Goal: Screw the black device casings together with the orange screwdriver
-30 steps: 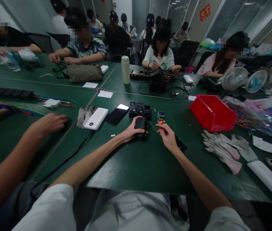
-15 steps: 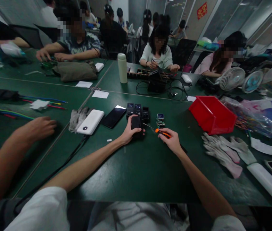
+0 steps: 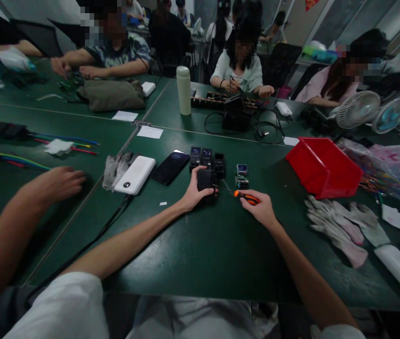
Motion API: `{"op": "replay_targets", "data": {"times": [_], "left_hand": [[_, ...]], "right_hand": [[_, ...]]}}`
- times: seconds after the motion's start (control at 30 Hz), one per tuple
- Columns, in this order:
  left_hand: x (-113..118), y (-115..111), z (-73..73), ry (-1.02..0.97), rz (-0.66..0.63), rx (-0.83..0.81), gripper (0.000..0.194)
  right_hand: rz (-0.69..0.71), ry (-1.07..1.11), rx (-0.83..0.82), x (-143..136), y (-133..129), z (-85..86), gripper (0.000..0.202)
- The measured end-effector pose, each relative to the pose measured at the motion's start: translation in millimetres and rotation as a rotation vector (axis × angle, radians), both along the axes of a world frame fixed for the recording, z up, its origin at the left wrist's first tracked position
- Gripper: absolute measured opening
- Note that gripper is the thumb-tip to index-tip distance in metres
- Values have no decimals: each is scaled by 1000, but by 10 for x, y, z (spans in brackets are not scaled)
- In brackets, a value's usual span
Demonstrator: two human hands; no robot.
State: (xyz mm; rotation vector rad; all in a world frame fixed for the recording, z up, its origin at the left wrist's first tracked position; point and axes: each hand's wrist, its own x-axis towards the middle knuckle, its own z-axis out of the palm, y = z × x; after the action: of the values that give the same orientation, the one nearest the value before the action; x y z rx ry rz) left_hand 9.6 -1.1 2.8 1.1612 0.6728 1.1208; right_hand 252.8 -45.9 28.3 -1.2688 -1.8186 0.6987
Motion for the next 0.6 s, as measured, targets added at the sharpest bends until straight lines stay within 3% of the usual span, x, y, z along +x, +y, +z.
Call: {"op": "replay_targets", "data": {"times": [0.27,0.6], "left_hand": [[-9,-44,83,66,14,39,79],[-1,-55,75,77,39,26,82]], "right_hand": [[41,-77,112,63,28,5,28],[12,-69,183,74,37,-47,29]]}}
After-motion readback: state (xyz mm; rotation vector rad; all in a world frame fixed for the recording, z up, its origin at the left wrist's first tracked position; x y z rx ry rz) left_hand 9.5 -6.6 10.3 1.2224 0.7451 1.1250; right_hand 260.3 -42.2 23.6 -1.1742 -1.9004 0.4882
